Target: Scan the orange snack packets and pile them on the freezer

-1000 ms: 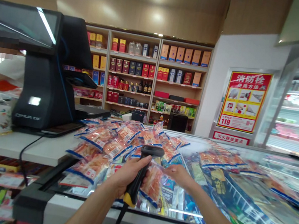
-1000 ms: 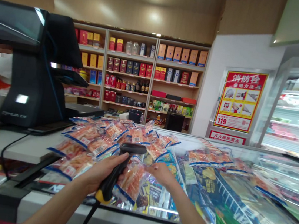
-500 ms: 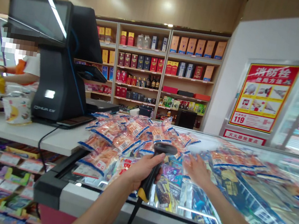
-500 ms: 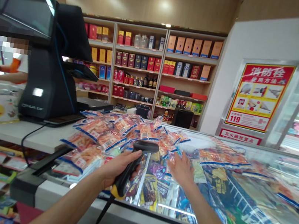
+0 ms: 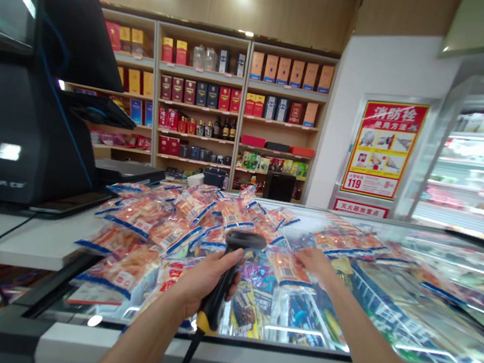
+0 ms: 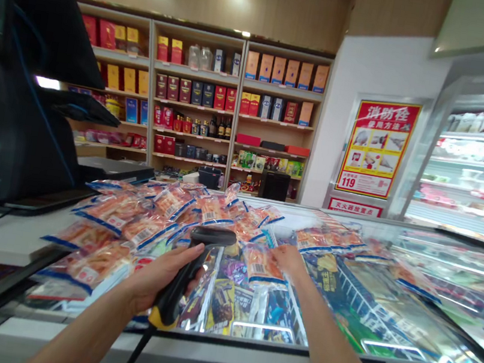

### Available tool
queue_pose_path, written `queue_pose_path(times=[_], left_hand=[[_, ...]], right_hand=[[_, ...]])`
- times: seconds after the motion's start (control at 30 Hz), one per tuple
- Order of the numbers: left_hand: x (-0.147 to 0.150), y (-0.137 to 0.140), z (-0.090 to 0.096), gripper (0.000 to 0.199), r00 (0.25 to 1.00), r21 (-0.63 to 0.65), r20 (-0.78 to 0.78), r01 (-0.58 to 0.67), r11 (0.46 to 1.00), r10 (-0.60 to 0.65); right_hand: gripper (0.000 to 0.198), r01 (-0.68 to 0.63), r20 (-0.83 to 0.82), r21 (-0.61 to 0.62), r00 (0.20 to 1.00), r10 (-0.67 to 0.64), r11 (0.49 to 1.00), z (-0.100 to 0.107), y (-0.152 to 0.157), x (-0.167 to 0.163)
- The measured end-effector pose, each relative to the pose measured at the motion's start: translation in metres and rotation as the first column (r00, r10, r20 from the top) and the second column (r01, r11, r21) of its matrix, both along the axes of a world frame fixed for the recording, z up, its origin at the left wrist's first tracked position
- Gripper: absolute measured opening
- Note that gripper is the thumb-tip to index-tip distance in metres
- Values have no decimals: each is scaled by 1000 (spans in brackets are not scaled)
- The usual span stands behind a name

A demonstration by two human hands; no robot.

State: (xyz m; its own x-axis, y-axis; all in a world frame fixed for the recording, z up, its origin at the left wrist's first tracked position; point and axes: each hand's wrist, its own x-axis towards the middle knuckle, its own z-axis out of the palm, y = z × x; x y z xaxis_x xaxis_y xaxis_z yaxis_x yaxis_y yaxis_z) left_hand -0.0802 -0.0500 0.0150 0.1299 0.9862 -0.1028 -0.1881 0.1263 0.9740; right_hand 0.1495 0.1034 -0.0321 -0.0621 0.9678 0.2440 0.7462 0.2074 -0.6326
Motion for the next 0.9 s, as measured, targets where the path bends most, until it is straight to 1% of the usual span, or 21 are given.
queue_pose_path(times=[0.03, 0.07, 0.13, 0.17, 0.2, 0.27, 0.3, 0.33, 0.37, 0.4, 0.43, 0.47, 0.5, 0.53, 0.6, 0.67, 0.8, 0.9], left_hand=[[1, -1, 1, 30, 1000, 0, -8, 6, 1000, -6], [2, -2, 2, 30, 1000, 0, -16, 12, 1000, -12], [4, -5, 5, 30, 999, 3, -27, 25, 1000, -25], [4, -6, 7, 30, 999, 7, -31, 32, 999, -32], [5, -6, 8, 30, 999, 10, -33, 37, 999, -37], [5, -7, 11, 30, 999, 9, -40, 37, 999, -37], [5, -8, 12, 30, 999, 7, -41, 35, 999, -34], [5, -8, 12, 30, 999, 4, -40, 32, 999, -32], [5, -8, 12, 30, 999, -1, -39, 30, 1000, -30], [5, -8, 12, 29, 999, -5, -37, 32, 999, -32], [6, -8, 12, 29, 999, -4, -37, 39, 999, -39], [6, -8, 12, 29, 998, 2, -37, 48, 999, -48], [6, -8, 11, 29, 998, 8, -38, 58, 998, -58], [7, -8, 11, 29, 997, 15, -39, 67, 998, -66], [9, -8, 10, 29, 996, 17, -42, 83, 996, -82], [11, -8, 11, 30, 994, 6, -51, 94, 996, -93], [15, -5, 12, 31, 991, 9, -53, 125, 992, -124], [17, -3, 14, 31, 989, 18, -44, 140, 990, -139]], right_hand=[[33, 8, -57, 40, 998, -6, 999, 1, -2, -2], [34, 34, -75, 65, 997, -30, 997, 2, -3, -3], [40, 60, -26, 71, 998, -58, 996, 5, -6, -3], [43, 39, 13, 49, 999, -40, 998, 6, -8, -2], [44, -6, 31, 11, 1000, 6, 1000, 7, -11, -2], [40, -139, -27, -66, 990, 137, 988, 8, -16, -2], [36, -192, -85, -76, 979, 186, 978, 8, -18, -3], [34, -210, -141, -58, 970, 200, 976, 9, -19, -5], [33, -194, -191, -9, 963, 189, 981, 9, -20, -6], [33, -137, -233, 66, 961, 149, 988, 10, -19, -6], [33, -52, -264, 151, 960, 91, 987, 11, -17, -7], [33, 40, -287, 235, 958, 30, 971, 13, -14, -6], [33, 125, -306, 302, 952, -28, 945, 14, -11, -5], [33, 197, -321, 344, 943, -82, 918, 15, -7, -3], [34, 298, -332, 367, 927, -175, 881, 15, 0, 1], [34, 352, -330, 361, 914, -235, 863, 14, 6, 5], [34, 397, -297, 367, 907, -299, 841, 12, 14, 7], [33, 399, -278, 373, 909, -309, 838, 13, 16, 7]])
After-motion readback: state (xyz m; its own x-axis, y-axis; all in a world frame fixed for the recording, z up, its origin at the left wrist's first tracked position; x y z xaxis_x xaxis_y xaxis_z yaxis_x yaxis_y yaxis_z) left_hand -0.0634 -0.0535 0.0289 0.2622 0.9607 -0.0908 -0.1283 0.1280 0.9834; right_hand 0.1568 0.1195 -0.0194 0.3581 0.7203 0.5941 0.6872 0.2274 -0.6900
